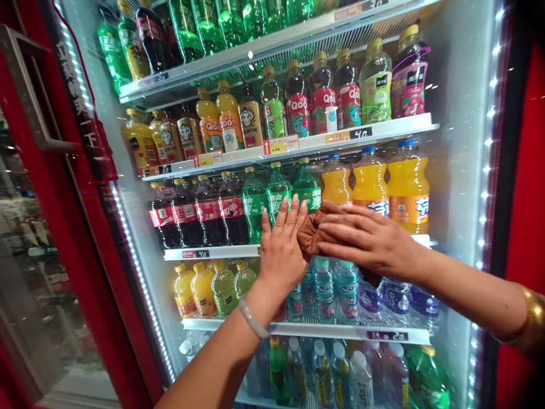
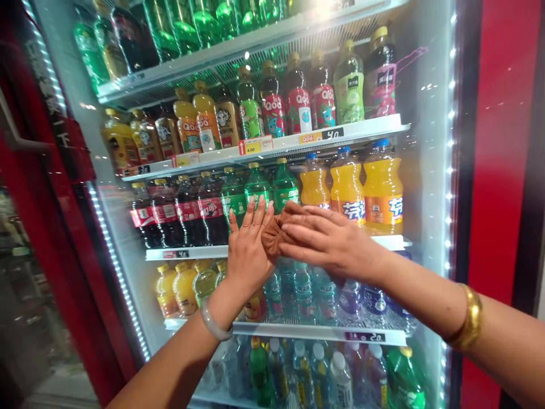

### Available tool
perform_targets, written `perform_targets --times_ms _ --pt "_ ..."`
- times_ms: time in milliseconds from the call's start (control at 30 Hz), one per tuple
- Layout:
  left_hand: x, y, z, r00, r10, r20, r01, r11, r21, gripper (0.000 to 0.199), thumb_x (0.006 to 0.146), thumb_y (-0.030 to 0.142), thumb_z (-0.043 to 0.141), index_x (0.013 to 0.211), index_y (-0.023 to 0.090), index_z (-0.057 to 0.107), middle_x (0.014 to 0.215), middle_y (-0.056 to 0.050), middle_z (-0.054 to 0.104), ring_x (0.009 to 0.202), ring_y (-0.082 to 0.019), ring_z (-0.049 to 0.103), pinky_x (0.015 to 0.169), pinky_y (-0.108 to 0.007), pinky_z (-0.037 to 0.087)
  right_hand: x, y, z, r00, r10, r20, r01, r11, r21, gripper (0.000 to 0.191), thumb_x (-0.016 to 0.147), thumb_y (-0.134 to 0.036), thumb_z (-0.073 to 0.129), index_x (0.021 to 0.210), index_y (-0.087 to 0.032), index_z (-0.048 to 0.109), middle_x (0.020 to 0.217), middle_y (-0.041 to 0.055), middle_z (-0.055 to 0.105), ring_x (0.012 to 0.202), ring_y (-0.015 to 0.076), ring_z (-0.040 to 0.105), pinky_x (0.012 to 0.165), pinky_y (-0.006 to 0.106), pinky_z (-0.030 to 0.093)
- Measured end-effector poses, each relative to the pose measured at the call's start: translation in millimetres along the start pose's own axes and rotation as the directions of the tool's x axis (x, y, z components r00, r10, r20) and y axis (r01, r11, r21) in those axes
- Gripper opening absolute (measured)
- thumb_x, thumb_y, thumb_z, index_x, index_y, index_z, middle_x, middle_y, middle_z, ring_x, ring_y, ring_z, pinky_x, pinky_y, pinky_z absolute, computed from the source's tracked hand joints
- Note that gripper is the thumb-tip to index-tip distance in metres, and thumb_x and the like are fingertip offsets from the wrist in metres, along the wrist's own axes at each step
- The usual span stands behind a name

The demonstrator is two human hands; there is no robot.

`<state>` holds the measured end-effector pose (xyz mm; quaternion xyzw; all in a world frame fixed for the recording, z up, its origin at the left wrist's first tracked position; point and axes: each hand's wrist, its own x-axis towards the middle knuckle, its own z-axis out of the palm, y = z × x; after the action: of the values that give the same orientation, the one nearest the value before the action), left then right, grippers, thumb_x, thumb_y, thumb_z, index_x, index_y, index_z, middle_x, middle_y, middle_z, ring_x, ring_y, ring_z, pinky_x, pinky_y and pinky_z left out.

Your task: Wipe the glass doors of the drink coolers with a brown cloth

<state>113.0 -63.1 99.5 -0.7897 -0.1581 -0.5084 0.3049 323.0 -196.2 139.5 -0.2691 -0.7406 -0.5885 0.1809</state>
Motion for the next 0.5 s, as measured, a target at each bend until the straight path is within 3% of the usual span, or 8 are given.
perform_targets --times_ms 100,167,233,267,333,400,433,500 --pt "-2.2 -2.6 -0.5 1.000 0.005 0.003 -0.005 1.000 0.007 0.077 0.104 0.030 0.051 0.172 0.018 0.017 0.175 -0.012 0.034 0.167 -0.026 0.023 0.139 -0.056 -0.002 7.5 26.1 -10.6 0.974 0.208 -0.088 -0.205 0.978 0.041 0.044 0.100 -0.018 0.062 0.141 -0.034 0.060 0.143 0.0019 0.066 0.135 0.0218 0.062 0.116 0.047 0.056" --pt "-2.1 -2.7 -0.9 1.000 0.000 0.003 0.000 1.000 0.002 0.080 0.104 0.030 0.052 0.172 0.019 0.013 0.175 -0.011 0.034 0.167 -0.026 0.023 0.139 -0.056 -0.003 14.0 34.7 -11.5 0.884 0.398 -0.246 -0.401 0.915 0.040 0.046 0.099 -0.018 0.066 0.142 -0.031 0.059 0.143 0.0067 0.064 0.134 0.0243 0.061 0.116 0.048 0.055" --pt "-2.2 -3.3 -1.6 1.000 -0.010 0.001 0.010 1.000 -0.002 0.081 0.104 0.030 0.052 0.173 0.019 0.010 0.176 -0.011 0.032 0.167 -0.026 0.022 0.139 -0.057 -0.002 17.1 28.0 -6.3 0.836 0.444 -0.322 -0.465 0.885 0.015 0.045 0.097 -0.020 0.069 0.140 -0.028 0.060 0.142 0.0094 0.064 0.134 0.0266 0.061 0.116 0.051 0.055" --pt "-2.7 -4.1 -2.0 1.000 -0.015 0.000 0.015 1.000 -0.002 0.082 0.104 0.030 0.052 0.173 0.019 0.009 0.176 -0.011 0.032 0.167 -0.027 0.022 0.139 -0.057 -0.001 16.9 20.6 -2.7 0.867 0.403 -0.293 -0.423 0.906 -0.004 0.044 0.096 -0.021 0.070 0.139 -0.028 0.060 0.141 0.0090 0.064 0.133 0.0270 0.062 0.115 0.051 0.055" --pt "-4.6 -7.0 -3.1 1.000 -0.023 -0.004 0.023 1.000 -0.002 0.082 0.104 0.030 0.052 0.173 0.019 0.010 0.175 -0.011 0.033 0.167 -0.027 0.022 0.139 -0.057 0.000 13.7 6.1 3.2 0.970 0.198 -0.141 -0.203 0.979 -0.022 0.039 0.099 -0.020 0.065 0.137 -0.028 0.061 0.139 0.0056 0.067 0.132 0.0253 0.063 0.114 0.050 0.056" --pt "-6.9 -10.8 -4.2 1.000 -0.029 0.003 0.029 1.000 -0.003 0.081 0.103 0.030 0.053 0.173 0.020 0.011 0.175 -0.010 0.033 0.167 -0.027 0.022 0.139 -0.057 0.001 10.7 1.1 4.7 1.000 0.011 -0.016 -0.011 1.000 -0.016 0.040 0.101 -0.016 0.057 0.139 -0.028 0.061 0.143 0.0040 0.066 0.135 0.0240 0.062 0.116 0.049 0.053" --pt "-7.7 -12.5 -4.7 0.999 -0.034 0.008 0.034 0.999 -0.003 0.081 0.103 0.029 0.053 0.173 0.020 0.012 0.175 -0.010 0.033 0.167 -0.027 0.022 0.139 -0.058 0.001 10.6 3.1 4.1 1.000 -0.009 -0.002 0.009 1.000 -0.016 0.042 0.101 -0.015 0.056 0.141 -0.028 0.060 0.145 0.0039 0.066 0.136 0.0241 0.061 0.117 0.050 0.052" --pt "-8.4 -14.9 -5.2 0.999 -0.040 0.009 0.040 0.999 -0.001 0.081 0.103 0.028 0.053 0.173 0.020 0.013 0.176 -0.010 0.032 0.167 -0.027 0.021 0.139 -0.058 0.000 14.4 11.6 2.9 0.991 0.110 -0.074 -0.111 0.994 -0.014 0.045 0.100 -0.018 0.061 0.144 -0.031 0.059 0.146 0.0041 0.065 0.135 0.0250 0.062 0.117 0.050 0.052"
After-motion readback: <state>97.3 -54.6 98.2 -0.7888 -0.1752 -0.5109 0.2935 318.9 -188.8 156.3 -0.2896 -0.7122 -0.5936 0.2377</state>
